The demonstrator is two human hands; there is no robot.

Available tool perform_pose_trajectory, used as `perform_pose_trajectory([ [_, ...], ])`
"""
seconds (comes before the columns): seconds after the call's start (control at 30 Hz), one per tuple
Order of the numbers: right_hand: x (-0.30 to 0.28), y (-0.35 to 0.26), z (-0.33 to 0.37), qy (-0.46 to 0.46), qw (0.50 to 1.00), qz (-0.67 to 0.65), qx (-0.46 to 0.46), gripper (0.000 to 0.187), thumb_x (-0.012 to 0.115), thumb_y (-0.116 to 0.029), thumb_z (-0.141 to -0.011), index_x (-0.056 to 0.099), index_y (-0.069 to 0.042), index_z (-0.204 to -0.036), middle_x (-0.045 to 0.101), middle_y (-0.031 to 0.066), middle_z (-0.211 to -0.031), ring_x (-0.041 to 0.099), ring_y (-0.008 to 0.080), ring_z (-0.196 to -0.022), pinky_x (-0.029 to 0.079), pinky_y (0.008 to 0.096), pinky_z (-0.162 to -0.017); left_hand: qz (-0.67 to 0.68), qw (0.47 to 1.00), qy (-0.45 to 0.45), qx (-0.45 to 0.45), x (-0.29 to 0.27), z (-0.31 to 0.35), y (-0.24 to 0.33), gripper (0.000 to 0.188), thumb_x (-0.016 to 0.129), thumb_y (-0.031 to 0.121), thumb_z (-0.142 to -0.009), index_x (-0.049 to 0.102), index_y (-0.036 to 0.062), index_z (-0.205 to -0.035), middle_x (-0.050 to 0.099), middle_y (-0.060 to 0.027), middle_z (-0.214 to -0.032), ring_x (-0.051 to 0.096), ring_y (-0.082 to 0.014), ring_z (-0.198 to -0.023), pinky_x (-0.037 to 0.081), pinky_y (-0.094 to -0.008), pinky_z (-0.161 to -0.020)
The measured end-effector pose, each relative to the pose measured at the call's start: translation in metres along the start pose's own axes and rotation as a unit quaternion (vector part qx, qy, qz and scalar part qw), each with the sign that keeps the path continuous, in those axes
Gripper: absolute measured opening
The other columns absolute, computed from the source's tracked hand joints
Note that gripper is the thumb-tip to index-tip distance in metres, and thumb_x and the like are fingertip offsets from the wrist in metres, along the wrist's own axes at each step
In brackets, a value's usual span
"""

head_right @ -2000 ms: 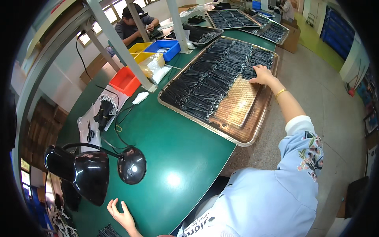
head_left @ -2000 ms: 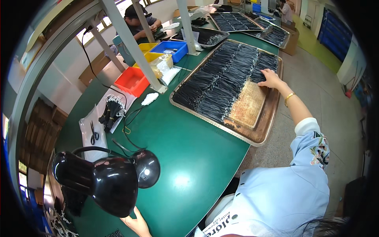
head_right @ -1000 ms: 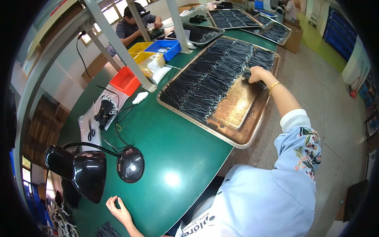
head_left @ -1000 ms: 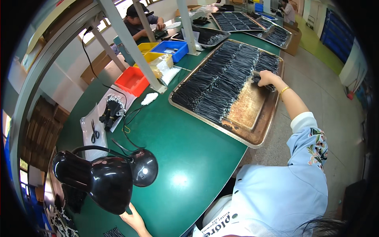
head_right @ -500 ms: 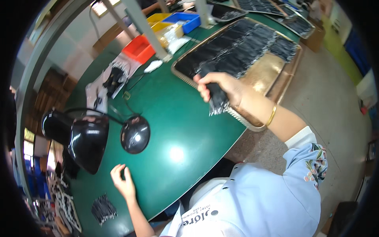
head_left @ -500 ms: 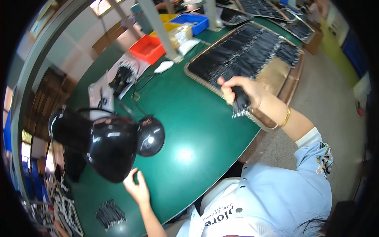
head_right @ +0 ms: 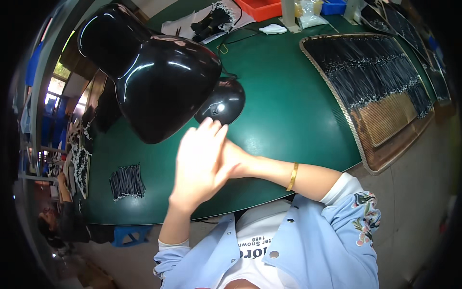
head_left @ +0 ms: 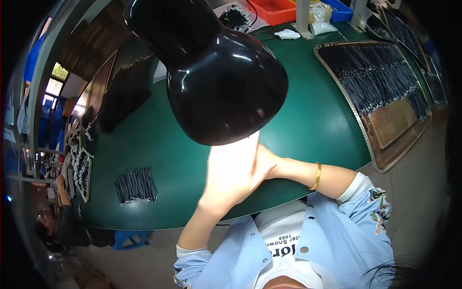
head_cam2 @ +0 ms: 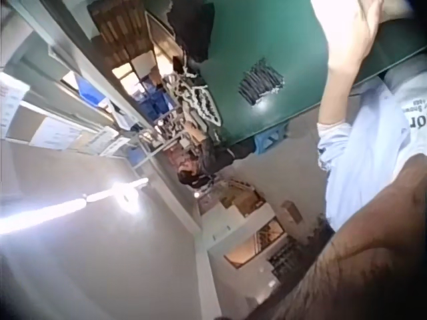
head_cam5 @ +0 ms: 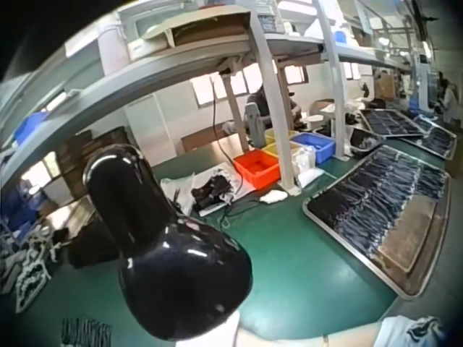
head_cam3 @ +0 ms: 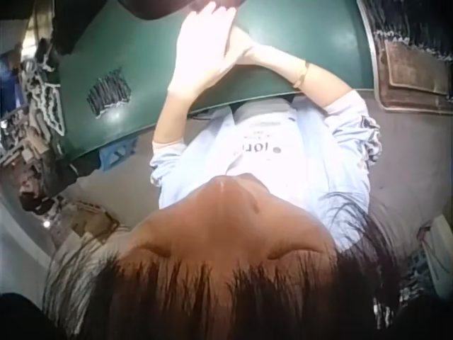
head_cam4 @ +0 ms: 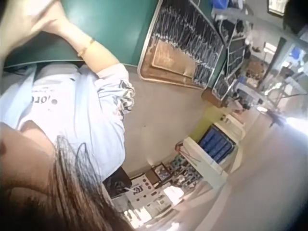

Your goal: Sorting and bundling small black electronic connector pins from trays at a factory workbench.

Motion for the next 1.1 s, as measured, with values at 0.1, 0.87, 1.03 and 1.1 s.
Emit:
perform_pose_trajectory([
  [0.1, -0.013, -0.003, 0.0, 0.004, 0.997, 0.063, -0.033, 0.024, 0.062, -0.012, -0.073, 0.055, 0.003, -0.091, 0.06, 0.0088, -0.081, 0.058, 0.0176, -0.077, 0.047, 0.0292, -0.073, 0.064, 0.995, 0.07, 0.032, 0.001, -0.002, -0.002, 0.055, 0.061, 0.034, -0.075, 0.05, -0.0005, -0.116, 0.049, -0.021, -0.117, 0.044, -0.0353, -0.111, 0.034, -0.0426, -0.093],
  [0.87, -0.038, -0.028, -0.004, 0.042, 0.967, -0.182, 0.173, 0.021, 0.057, -0.02, -0.084, 0.055, -0.003, -0.096, 0.058, 0.0015, -0.078, 0.05, 0.0045, -0.061, 0.043, 0.0193, -0.056, 0.671, 0.688, 0.011, -0.275, 0.059, 0.032, -0.034, 0.032, 0.053, 0.016, -0.085, 0.045, -0.0093, -0.102, 0.058, -0.019, -0.076, 0.06, -0.025, -0.051, 0.048, -0.0251, -0.04],
  [1.03, -0.037, -0.023, -0.009, 0.048, 0.959, -0.174, 0.217, 0.029, 0.05, -0.022, -0.088, 0.054, -0.005, -0.112, 0.06, 0.0001, -0.076, 0.049, 0.0016, -0.053, 0.04, 0.0151, -0.045, 0.74, 0.6, 0.047, -0.302, 0.048, 0.027, -0.032, 0.035, 0.045, 0.018, -0.089, 0.041, -0.0102, -0.109, 0.057, -0.0252, -0.088, 0.062, -0.0295, -0.056, 0.051, -0.0279, -0.041],
  [1.1, -0.036, -0.03, -0.012, 0.053, 0.948, -0.185, 0.253, 0.033, 0.048, -0.022, -0.089, 0.051, -0.005, -0.117, 0.06, 0.0001, -0.079, 0.051, 0.002, -0.056, 0.041, 0.0155, -0.047, 0.739, 0.594, 0.056, -0.313, 0.048, 0.029, -0.032, 0.035, 0.045, 0.018, -0.089, 0.041, -0.0103, -0.109, 0.057, -0.0255, -0.088, 0.062, -0.0295, -0.056, 0.052, -0.0283, -0.041],
])
Point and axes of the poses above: each hand's wrist, its own z-axis away from the middle knuckle, its own x-axis out of the palm, y = z × x, the point moved 2 cm from there along -z, towards the middle knuckle
